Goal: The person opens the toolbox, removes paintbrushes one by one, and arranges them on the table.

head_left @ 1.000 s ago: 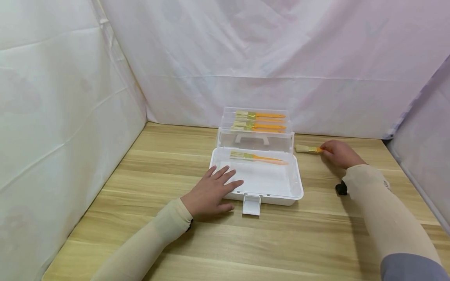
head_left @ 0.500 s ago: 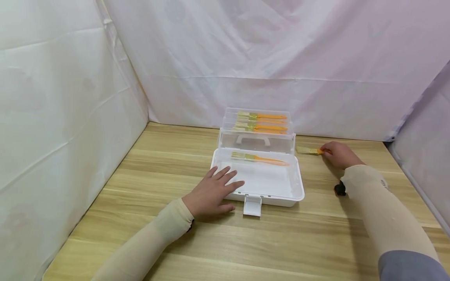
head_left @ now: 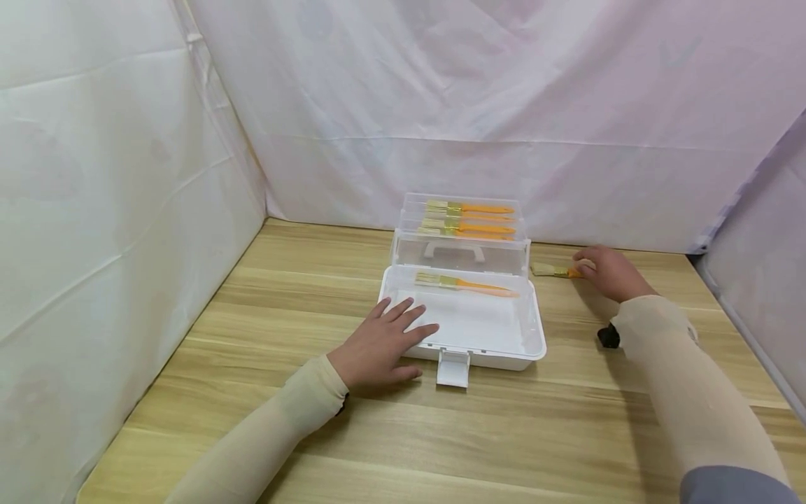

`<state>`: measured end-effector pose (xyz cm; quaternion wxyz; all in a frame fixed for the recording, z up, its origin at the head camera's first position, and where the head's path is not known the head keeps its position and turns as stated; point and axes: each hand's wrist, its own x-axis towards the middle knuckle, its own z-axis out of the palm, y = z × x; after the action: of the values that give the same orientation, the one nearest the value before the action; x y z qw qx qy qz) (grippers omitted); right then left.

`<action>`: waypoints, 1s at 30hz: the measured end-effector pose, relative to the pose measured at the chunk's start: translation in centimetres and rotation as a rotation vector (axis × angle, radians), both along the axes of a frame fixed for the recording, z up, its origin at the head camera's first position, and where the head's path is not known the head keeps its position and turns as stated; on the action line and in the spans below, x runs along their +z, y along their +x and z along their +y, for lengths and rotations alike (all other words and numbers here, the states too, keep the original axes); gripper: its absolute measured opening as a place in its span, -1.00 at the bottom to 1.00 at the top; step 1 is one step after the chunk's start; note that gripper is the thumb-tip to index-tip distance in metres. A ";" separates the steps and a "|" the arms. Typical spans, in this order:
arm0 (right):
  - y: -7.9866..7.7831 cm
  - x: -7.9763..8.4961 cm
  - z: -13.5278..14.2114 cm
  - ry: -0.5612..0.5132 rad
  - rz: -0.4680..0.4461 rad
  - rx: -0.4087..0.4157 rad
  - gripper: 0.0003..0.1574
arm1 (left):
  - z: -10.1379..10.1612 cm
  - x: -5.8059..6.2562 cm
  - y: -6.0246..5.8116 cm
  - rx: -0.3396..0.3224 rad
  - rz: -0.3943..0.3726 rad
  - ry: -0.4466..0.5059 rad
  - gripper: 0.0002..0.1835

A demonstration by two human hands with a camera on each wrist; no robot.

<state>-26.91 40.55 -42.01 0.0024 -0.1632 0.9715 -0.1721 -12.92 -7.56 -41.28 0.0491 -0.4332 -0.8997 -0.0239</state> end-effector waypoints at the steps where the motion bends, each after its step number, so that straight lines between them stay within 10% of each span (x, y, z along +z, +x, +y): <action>1: 0.2 0.3 -0.2 -0.014 -0.001 -0.006 -0.61 | 0.0 0.0 0.0 -0.001 0.000 0.001 -0.22; 19: 4.0 7.0 -7.6 -0.031 0.137 0.107 -0.62 | 0.1 0.0 0.0 0.013 -0.021 0.005 -0.21; 30: 5.7 8.2 -11.8 -0.062 0.210 0.197 -0.65 | 0.1 -0.1 0.0 0.012 -0.016 0.010 -0.22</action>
<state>-21.19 28.77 -33.77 -0.0873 -0.2747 0.9399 -0.1829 -12.94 -7.46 -41.41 0.0443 -0.4274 -0.9024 -0.0317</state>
